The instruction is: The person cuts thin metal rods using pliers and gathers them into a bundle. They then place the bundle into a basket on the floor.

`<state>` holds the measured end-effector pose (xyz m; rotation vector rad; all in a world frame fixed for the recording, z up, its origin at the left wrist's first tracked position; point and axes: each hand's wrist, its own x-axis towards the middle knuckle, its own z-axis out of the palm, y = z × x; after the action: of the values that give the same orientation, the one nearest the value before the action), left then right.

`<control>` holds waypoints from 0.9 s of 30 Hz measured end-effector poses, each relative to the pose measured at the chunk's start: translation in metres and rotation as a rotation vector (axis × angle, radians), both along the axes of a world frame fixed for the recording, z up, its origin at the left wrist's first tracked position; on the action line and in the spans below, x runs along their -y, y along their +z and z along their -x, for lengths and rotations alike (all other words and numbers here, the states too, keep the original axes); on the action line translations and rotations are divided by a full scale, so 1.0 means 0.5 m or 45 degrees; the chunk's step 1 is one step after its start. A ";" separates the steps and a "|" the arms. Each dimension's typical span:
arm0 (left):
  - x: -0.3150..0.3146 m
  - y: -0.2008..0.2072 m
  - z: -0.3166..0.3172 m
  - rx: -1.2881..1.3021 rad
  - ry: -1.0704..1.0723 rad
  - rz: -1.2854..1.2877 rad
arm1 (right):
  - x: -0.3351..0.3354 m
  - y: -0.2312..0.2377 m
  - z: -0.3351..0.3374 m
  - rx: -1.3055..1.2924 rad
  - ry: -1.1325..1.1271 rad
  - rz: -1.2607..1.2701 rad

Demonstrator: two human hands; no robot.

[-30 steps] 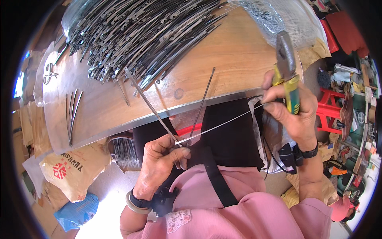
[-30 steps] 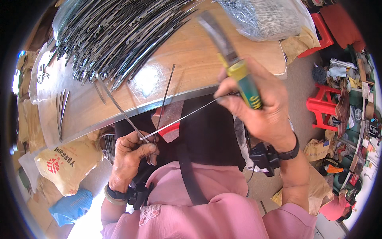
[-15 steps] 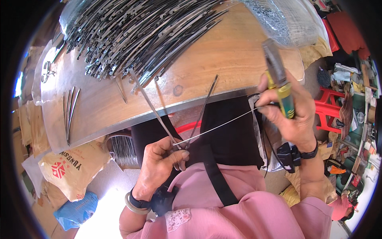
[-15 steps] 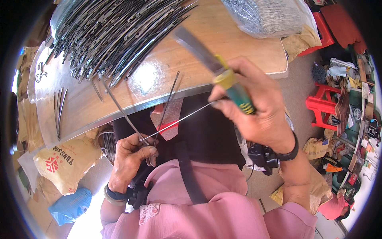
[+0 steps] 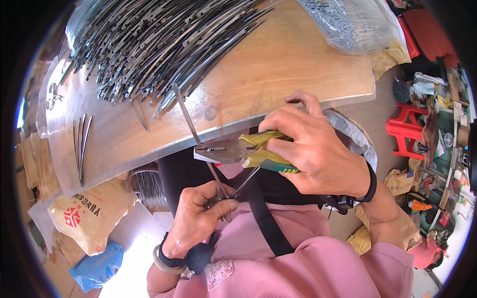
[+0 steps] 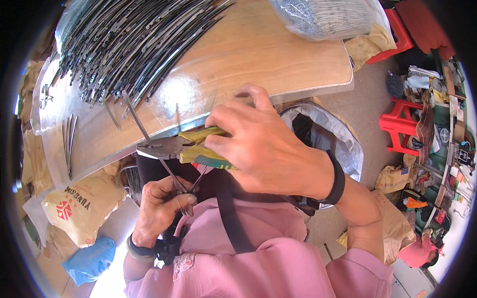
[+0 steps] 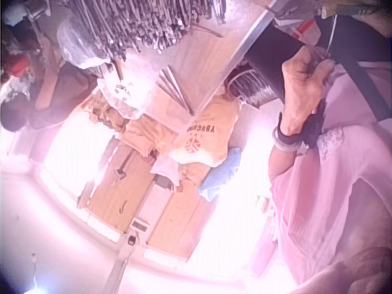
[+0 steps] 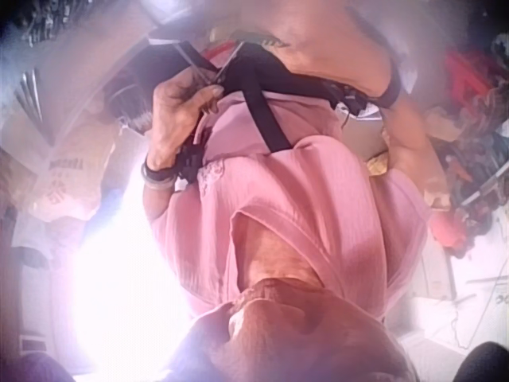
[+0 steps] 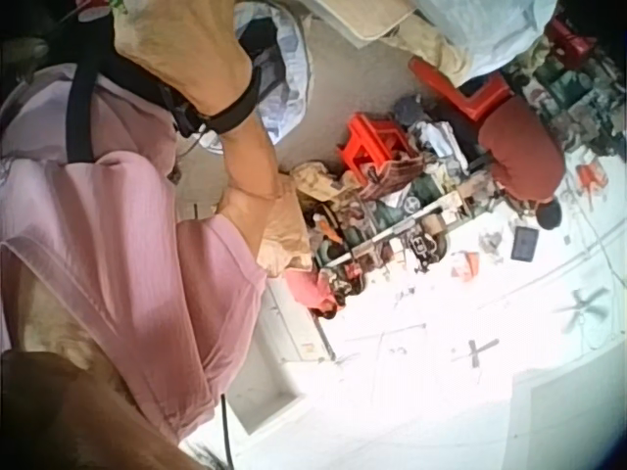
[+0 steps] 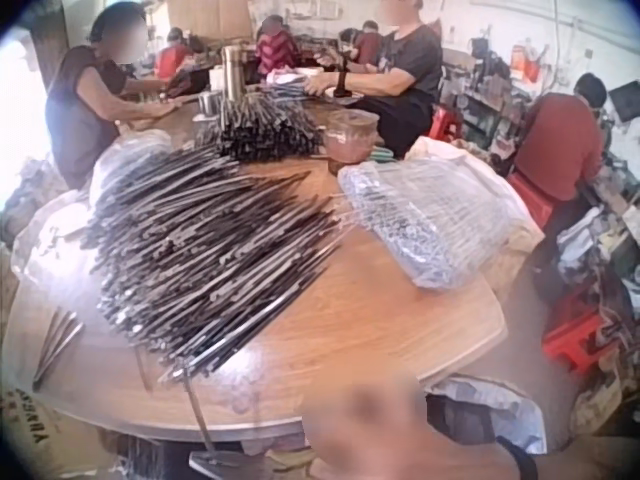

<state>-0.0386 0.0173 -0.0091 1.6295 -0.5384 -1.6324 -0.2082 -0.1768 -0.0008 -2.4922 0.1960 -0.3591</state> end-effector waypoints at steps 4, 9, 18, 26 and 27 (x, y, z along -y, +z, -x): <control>0.004 0.005 -0.009 0.056 -0.120 0.043 | -0.006 -0.010 0.001 -0.036 0.005 0.004; 0.035 0.000 -0.086 0.046 -0.262 0.418 | -0.009 0.002 0.007 -0.016 -0.026 0.044; 0.097 0.053 -0.042 -0.326 -0.213 0.031 | -0.027 0.004 -0.012 0.105 0.000 0.016; 0.045 0.021 0.018 -0.681 0.572 0.093 | -0.011 0.001 0.034 0.113 -0.250 0.112; 0.045 0.024 0.018 -0.606 0.579 0.143 | -0.019 -0.009 0.045 0.073 -0.317 -0.126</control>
<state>-0.0476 -0.0053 0.0029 1.1188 -0.0089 -1.5321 -0.2306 -0.1675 -0.0054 -2.3609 0.4915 -0.5100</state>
